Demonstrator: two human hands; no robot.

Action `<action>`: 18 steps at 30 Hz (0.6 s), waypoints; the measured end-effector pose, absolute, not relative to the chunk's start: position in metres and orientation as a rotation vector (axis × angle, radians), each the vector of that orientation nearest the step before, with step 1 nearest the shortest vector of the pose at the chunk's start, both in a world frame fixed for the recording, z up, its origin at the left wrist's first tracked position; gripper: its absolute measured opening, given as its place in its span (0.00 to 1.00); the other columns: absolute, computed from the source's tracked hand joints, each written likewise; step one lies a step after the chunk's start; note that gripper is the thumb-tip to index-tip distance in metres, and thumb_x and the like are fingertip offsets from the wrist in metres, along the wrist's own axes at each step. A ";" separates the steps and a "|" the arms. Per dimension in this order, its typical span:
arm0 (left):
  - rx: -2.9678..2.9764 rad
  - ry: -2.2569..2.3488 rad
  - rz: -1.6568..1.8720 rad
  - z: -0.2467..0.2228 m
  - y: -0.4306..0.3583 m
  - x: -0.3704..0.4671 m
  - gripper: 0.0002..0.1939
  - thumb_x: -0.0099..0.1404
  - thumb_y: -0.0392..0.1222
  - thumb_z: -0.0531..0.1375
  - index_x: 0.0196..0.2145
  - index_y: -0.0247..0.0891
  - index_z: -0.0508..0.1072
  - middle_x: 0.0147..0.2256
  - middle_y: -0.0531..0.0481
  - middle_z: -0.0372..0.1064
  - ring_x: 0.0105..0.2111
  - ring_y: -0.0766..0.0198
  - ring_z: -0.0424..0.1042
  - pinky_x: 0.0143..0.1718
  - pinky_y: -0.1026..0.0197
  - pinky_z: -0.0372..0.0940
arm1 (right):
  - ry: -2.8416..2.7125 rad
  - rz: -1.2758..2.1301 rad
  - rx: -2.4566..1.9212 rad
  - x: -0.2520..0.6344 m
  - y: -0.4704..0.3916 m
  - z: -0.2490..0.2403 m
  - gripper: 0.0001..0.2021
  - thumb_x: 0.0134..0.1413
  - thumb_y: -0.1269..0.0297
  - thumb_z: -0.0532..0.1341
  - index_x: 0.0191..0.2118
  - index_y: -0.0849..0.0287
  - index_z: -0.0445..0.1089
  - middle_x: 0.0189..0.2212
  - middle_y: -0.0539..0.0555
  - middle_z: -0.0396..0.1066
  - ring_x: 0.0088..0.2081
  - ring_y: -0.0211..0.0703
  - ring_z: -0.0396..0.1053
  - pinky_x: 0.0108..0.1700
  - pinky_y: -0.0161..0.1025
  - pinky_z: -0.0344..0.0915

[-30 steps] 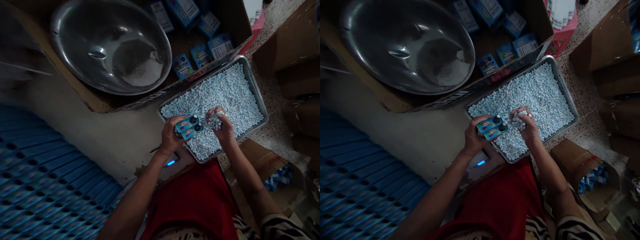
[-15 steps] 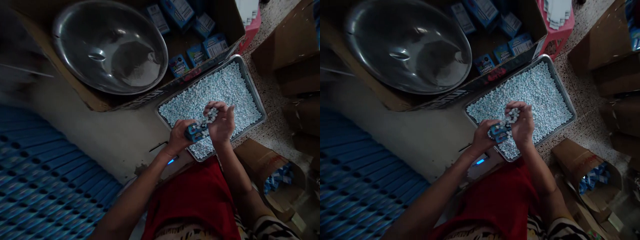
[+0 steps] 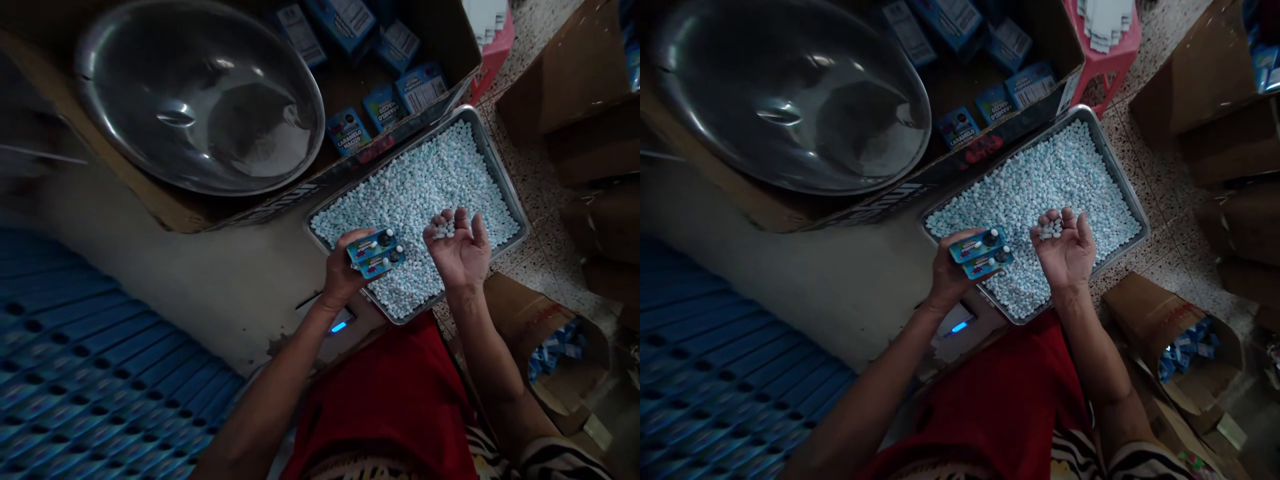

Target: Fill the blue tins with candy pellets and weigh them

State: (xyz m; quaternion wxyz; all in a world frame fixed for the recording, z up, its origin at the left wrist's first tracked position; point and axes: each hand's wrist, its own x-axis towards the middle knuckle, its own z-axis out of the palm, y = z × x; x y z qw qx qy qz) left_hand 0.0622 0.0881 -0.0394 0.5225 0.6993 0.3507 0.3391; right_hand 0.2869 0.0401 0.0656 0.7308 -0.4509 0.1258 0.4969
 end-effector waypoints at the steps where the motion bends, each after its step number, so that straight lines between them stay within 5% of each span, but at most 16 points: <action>1: 1.685 0.846 0.842 -0.039 0.089 0.060 0.42 0.58 0.54 0.80 0.63 0.46 0.69 0.60 0.42 0.78 0.61 0.47 0.79 0.64 0.40 0.73 | 0.247 1.113 -0.992 0.283 0.040 0.071 0.15 0.72 0.46 0.62 0.37 0.48 0.77 0.38 0.52 0.76 0.43 0.47 0.73 0.47 0.49 0.78; 8: 1.662 0.885 0.951 -0.039 0.091 0.052 0.45 0.54 0.50 0.83 0.64 0.48 0.69 0.61 0.43 0.76 0.62 0.44 0.78 0.66 0.38 0.72 | 0.127 1.135 -1.081 0.255 0.039 0.081 0.17 0.68 0.41 0.63 0.37 0.47 0.74 0.39 0.53 0.75 0.45 0.51 0.72 0.52 0.54 0.76; 14: 1.429 1.044 0.884 -0.045 0.086 0.029 0.46 0.52 0.57 0.83 0.62 0.47 0.68 0.55 0.46 0.77 0.50 0.51 0.82 0.50 0.48 0.80 | -0.505 1.047 -1.715 0.283 0.028 0.028 0.21 0.70 0.37 0.60 0.47 0.48 0.78 0.59 0.59 0.76 0.63 0.59 0.71 0.63 0.63 0.71; 18: 1.534 0.843 0.855 -0.037 0.088 0.042 0.41 0.57 0.57 0.80 0.62 0.47 0.70 0.59 0.42 0.77 0.57 0.45 0.80 0.56 0.40 0.78 | -1.189 0.749 -2.159 0.290 0.009 0.006 0.15 0.70 0.48 0.65 0.53 0.49 0.78 0.71 0.62 0.68 0.74 0.66 0.60 0.73 0.71 0.58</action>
